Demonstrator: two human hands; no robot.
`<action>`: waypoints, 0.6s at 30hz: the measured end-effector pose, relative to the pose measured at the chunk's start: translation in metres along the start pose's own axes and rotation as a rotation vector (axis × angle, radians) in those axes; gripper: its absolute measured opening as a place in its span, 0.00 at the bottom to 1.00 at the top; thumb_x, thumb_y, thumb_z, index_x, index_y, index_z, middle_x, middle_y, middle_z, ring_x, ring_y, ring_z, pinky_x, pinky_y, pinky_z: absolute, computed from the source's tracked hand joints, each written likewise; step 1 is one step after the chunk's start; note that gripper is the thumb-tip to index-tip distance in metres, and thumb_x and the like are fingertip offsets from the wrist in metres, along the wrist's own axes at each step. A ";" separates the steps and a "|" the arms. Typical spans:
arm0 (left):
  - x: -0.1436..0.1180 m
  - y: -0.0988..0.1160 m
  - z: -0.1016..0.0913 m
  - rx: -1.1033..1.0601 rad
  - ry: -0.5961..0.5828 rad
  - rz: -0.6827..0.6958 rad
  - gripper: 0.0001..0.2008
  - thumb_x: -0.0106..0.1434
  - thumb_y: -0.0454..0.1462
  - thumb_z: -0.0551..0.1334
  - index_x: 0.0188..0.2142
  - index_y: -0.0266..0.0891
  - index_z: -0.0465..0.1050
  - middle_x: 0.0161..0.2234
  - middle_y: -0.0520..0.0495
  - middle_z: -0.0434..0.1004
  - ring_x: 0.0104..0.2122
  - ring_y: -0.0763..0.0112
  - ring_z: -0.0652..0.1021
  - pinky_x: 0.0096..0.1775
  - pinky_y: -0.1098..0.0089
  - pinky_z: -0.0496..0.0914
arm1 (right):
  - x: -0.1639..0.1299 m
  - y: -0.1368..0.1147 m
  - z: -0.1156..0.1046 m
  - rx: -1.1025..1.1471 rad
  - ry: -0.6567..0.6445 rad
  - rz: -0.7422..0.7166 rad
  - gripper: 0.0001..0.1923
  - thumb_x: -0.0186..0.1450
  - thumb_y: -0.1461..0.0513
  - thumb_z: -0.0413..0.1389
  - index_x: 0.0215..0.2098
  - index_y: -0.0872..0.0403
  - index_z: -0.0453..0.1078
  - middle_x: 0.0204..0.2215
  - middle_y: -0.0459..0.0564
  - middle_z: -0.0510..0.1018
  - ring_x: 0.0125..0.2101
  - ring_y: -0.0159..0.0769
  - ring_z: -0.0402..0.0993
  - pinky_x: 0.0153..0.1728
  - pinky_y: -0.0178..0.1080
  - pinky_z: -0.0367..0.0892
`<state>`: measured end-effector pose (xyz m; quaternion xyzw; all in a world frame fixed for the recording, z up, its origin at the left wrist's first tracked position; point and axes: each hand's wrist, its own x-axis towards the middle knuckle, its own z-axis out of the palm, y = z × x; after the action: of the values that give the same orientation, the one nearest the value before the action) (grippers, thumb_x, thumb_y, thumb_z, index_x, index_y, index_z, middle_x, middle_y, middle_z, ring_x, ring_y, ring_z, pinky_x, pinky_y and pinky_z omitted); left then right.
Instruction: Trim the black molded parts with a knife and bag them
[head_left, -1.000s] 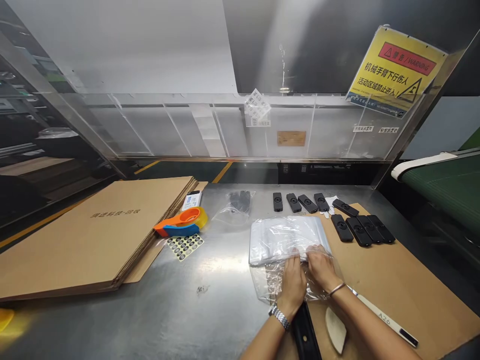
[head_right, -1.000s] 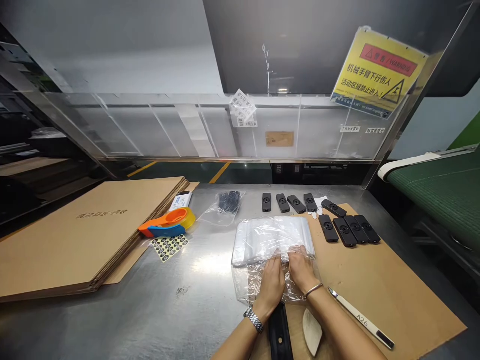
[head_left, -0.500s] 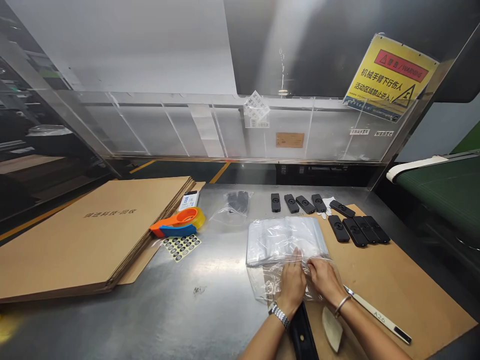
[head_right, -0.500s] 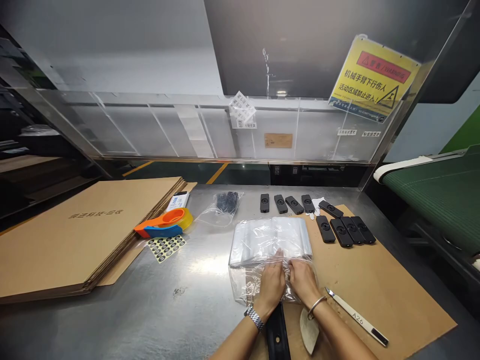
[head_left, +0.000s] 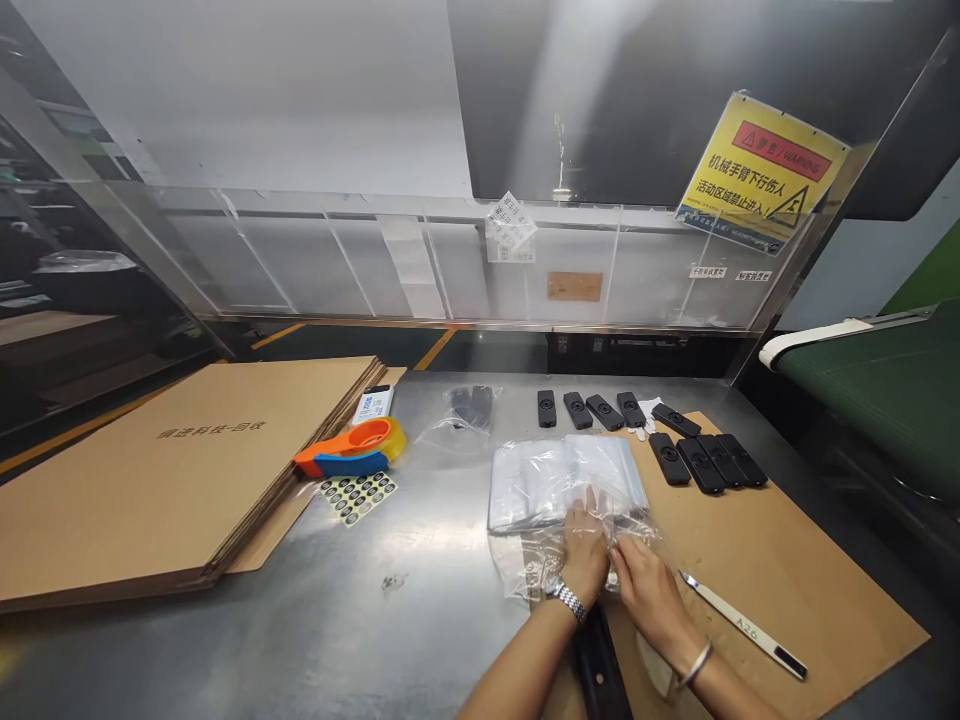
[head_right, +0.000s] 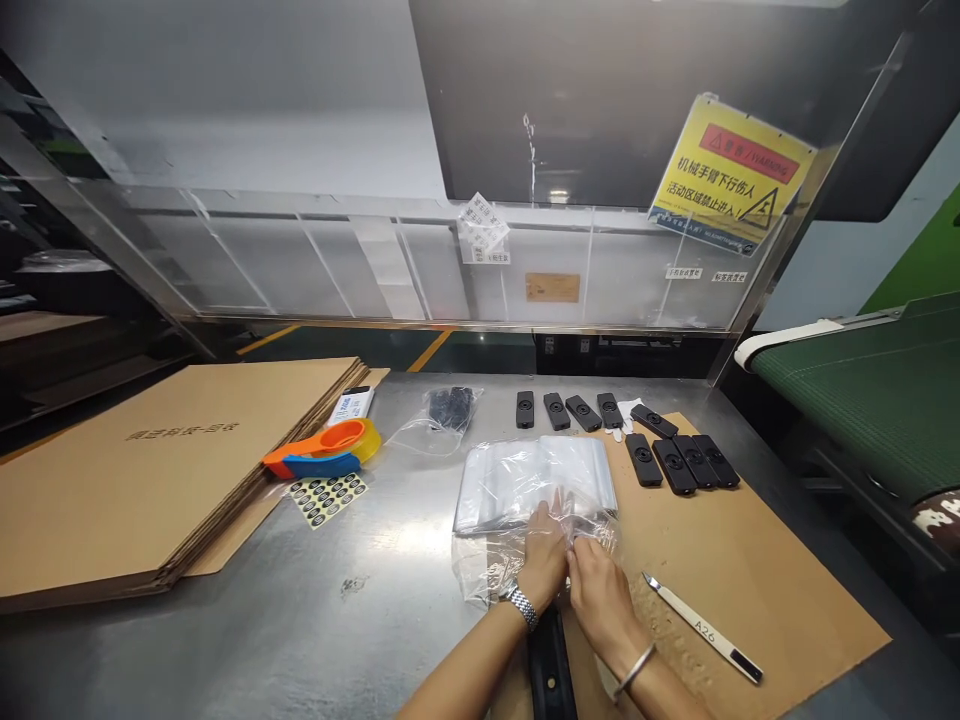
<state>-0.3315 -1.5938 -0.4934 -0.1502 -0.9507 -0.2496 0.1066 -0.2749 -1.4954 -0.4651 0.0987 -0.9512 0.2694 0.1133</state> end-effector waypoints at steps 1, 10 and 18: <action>0.003 0.001 0.000 -0.010 0.000 -0.015 0.27 0.57 0.26 0.52 0.57 0.32 0.59 0.58 0.31 0.57 0.52 0.45 0.65 0.51 0.46 0.60 | -0.007 -0.003 -0.006 0.020 0.005 0.001 0.14 0.67 0.61 0.39 0.27 0.52 0.60 0.26 0.49 0.71 0.27 0.36 0.68 0.28 0.36 0.58; -0.032 0.004 -0.038 -0.330 -0.065 -0.022 0.20 0.60 0.28 0.48 0.49 0.37 0.69 0.46 0.39 0.72 0.43 0.58 0.72 0.46 0.59 0.66 | -0.030 0.000 -0.049 0.418 -0.105 0.138 0.17 0.66 0.53 0.44 0.25 0.55 0.63 0.21 0.44 0.67 0.25 0.32 0.62 0.27 0.33 0.57; -0.074 0.021 -0.060 -0.845 -0.182 -0.208 0.17 0.61 0.47 0.54 0.31 0.34 0.71 0.24 0.49 0.73 0.20 0.75 0.70 0.22 0.76 0.63 | -0.039 -0.022 -0.042 0.529 -0.249 0.105 0.13 0.62 0.57 0.49 0.23 0.55 0.62 0.20 0.43 0.67 0.23 0.29 0.60 0.24 0.31 0.55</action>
<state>-0.2474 -1.6242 -0.4535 -0.1053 -0.7808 -0.6115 -0.0737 -0.2249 -1.4866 -0.4301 0.1080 -0.8583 0.4994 -0.0481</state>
